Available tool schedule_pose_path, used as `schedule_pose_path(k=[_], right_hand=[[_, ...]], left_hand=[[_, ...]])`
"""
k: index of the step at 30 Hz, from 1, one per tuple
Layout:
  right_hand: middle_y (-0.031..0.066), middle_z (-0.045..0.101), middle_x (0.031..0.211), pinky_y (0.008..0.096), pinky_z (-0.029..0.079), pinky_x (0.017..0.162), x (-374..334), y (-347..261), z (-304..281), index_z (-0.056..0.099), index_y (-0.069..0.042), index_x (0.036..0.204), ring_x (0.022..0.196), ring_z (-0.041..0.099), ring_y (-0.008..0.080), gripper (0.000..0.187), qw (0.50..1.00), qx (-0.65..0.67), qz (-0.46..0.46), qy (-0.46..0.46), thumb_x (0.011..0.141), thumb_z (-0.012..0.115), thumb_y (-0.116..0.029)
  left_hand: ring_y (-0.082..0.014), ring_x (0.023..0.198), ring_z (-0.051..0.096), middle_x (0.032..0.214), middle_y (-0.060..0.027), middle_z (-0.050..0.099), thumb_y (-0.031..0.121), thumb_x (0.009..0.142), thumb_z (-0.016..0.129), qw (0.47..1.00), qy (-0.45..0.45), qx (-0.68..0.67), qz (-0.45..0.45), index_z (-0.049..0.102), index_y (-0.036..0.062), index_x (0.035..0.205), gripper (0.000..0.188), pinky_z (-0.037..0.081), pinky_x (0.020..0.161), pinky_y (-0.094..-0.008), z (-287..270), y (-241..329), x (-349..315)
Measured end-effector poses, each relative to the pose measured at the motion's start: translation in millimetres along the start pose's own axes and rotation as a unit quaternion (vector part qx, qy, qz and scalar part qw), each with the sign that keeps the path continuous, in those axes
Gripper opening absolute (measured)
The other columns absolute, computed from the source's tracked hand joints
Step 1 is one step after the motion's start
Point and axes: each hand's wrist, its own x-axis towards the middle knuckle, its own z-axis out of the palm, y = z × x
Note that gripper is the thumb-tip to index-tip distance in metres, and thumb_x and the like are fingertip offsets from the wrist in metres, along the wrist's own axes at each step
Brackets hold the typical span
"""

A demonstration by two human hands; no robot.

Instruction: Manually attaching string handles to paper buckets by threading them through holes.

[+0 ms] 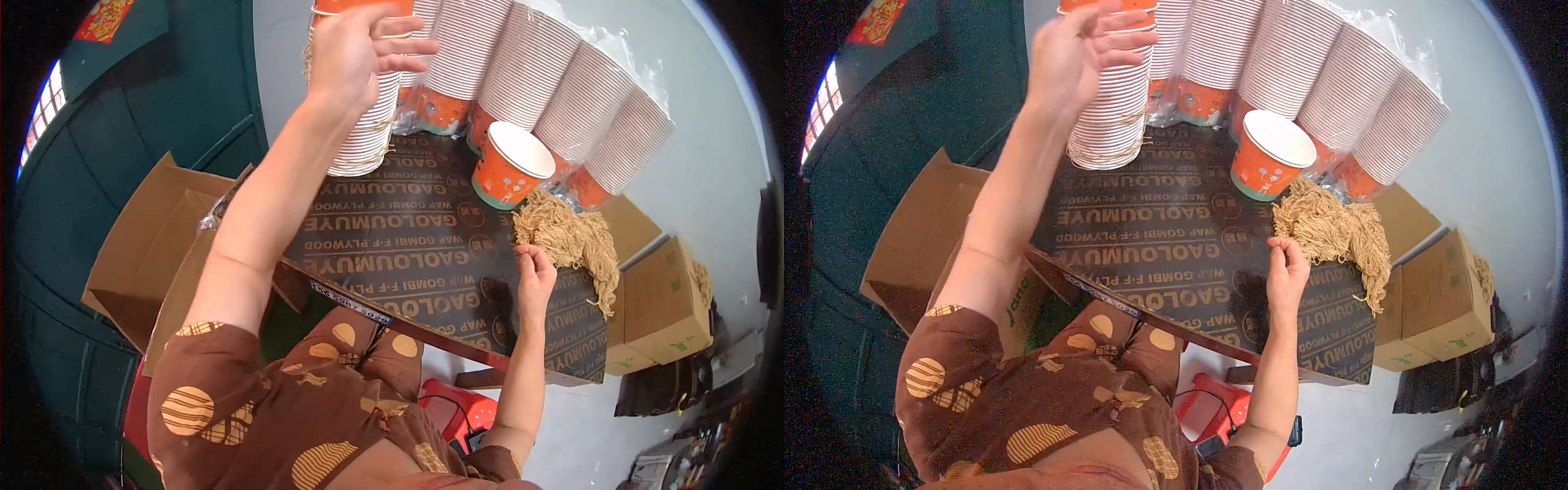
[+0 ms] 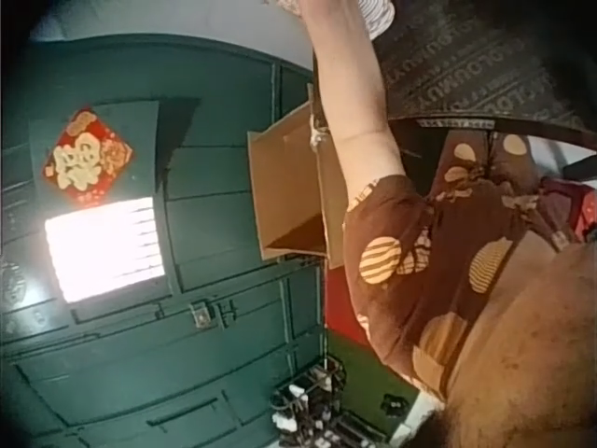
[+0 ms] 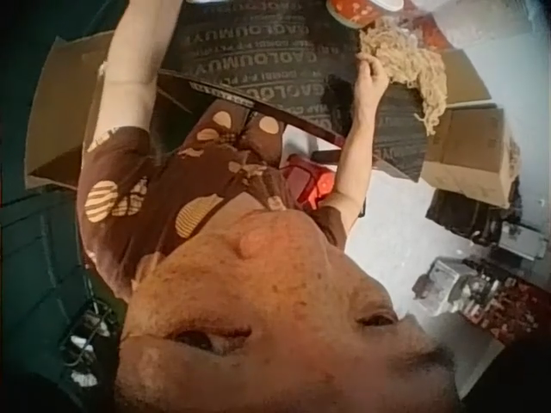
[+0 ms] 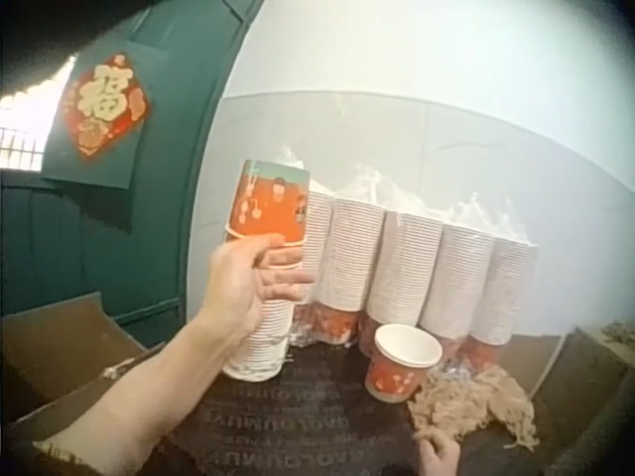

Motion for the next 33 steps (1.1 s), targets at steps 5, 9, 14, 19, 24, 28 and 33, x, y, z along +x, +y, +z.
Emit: schedule_pose_path(k=[5,9,14,19,24,28,33], right_hand=[[-0.0073,0.052,0.075,0.0195,0.032,0.057,0.4,-1.6,-2.4,0.066,-0.001,0.092,0.065,0.04,0.0022,0.012,1.0,-0.012,-0.001,0.001,0.092,0.054,-0.002],[-0.0068,0.05,0.072,0.0188,0.031,0.057,0.4,-10.7,0.6,0.065,0.0,0.09,0.064,0.041,0.0028,0.014,1.0,-0.019,0.019,0.009,0.093,0.052,-0.002],[-0.0066,0.051,0.073,0.0189,0.032,0.057,-2.3,-1.4,-3.0,0.066,0.0,0.091,0.064,0.041,0.0029,0.013,1.0,-0.015,0.021,0.013,0.093,0.053,-0.002],[-0.0071,0.051,0.072,0.0198,0.031,0.056,0.4,-0.3,-1.2,0.066,-0.001,0.091,0.063,0.04,0.0025,0.013,0.999,-0.046,0.005,0.001,0.092,0.053,-0.003],[-0.0064,0.049,0.069,0.0218,0.032,0.055,2.6,2.4,-7.2,0.066,-0.001,0.093,0.061,0.04,0.004,0.013,0.991,-0.128,-0.014,0.02,0.091,0.054,-0.005],[0.0,0.062,0.079,0.0239,0.043,0.067,3.6,5.3,-8.6,0.067,0.0,0.095,0.073,0.052,0.0076,0.013,0.987,-0.157,-0.02,0.018,0.091,0.055,-0.004],[0.0074,0.067,0.084,0.0287,0.048,0.075,6.9,11.5,-8.8,0.067,-0.001,0.095,0.08,0.061,0.0151,0.014,0.977,-0.202,-0.065,0.012,0.09,0.056,-0.005]], left_hand=[[-0.0301,0.096,0.066,0.101,-0.0215,0.067,0.012,0.093,0.046,0.825,0.021,0.366,0.431,0.062,-0.0062,0.106,0.027,0.05,0.084,-0.0322,-5.7,28.3,31.6],[-0.0417,0.13,0.041,0.137,-0.0271,0.046,0.022,0.09,0.049,0.646,0.015,0.61,0.458,0.055,-0.0019,0.124,0.042,0.03,0.108,-0.0538,-27.9,36.5,93.4],[-0.0445,0.138,0.028,0.149,-0.0251,0.031,0.032,0.092,0.048,0.802,-0.243,0.526,0.144,0.048,0.003,0.133,0.051,0.021,0.106,-0.0686,-33.5,48.2,90.4],[-0.0445,0.134,0.034,0.148,-0.0248,0.032,0.036,0.091,0.048,0.607,-0.044,0.74,0.287,0.051,0.0009,0.127,0.05,0.024,0.104,-0.0701,-44.4,18.1,93.5],[-0.0452,0.115,0.051,0.124,-0.0307,0.053,0.014,0.083,0.062,0.66,-0.082,0.568,0.485,0.059,-0.0053,0.109,0.032,0.04,0.101,-0.044,-58.8,1.3,40.0],[-0.0323,0.093,0.067,0.101,-0.0198,0.067,0.009,0.089,0.061,0.642,-0.142,0.621,0.427,0.065,-0.002,0.099,0.015,0.053,0.08,-0.0359,-88.2,-19.6,-54.7],[-0.0236,0.075,0.064,0.083,-0.0132,0.066,-0.003,0.084,0.061,0.767,-0.172,0.548,0.287,0.066,-0.0008,0.087,0.006,0.05,0.066,-0.0302,-143.1,-55.5,-143.0]])
